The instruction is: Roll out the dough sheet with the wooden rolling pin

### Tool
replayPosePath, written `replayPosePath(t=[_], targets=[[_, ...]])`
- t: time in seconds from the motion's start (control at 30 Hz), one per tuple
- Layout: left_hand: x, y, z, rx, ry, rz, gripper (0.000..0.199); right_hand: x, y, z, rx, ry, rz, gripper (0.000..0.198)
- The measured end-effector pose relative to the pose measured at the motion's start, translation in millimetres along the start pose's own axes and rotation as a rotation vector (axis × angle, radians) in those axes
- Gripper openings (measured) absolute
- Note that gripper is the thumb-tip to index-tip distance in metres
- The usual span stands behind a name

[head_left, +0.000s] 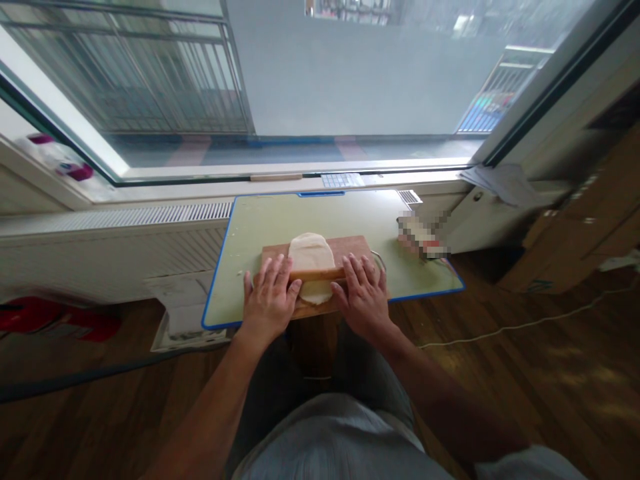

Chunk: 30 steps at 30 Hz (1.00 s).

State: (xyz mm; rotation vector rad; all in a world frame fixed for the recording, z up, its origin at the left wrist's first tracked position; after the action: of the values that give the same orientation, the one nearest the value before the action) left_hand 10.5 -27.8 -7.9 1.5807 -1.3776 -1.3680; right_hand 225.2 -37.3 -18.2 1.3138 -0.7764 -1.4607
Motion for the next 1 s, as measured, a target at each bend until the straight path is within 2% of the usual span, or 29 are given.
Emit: replayPosePath(t=[0.2,0.33,0.57,0.77,1.0], targets=[[8,-1,0,-0.007,-0.034,-0.014,0.064,8,4,1,0.012,0.013,0.016,0.067],[2,-1,1,-0.010,-0.019,-0.008,0.064,2,1,0,0.020,0.023,0.028,0.069],[-29,-3,1,-0.041,0.025,0.061,0.061,-29,-5,0,0.006,-0.028,0.080,0.070],[-52,-3,2,-0.091,0.030,0.096,0.059,-58,-1,1,0.001,-0.028,0.190,0.071],[-88,-12,9,-0.095,0.057,0.068,0.059,-96,-14,-2,0.022,0.023,0.138,0.070]])
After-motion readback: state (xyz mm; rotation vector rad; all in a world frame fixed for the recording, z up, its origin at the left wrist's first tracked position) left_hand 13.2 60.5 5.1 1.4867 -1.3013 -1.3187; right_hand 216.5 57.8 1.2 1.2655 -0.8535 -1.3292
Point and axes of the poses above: each hand's wrist, its own x-axis away from the middle knuckle, its own y-axis out of the back of the hand, z = x × y, the point moved 6 cm from there along -x, towards the middle knuckle, and after that the axes turned 2 degrees about -z, right-handed, at the moved point
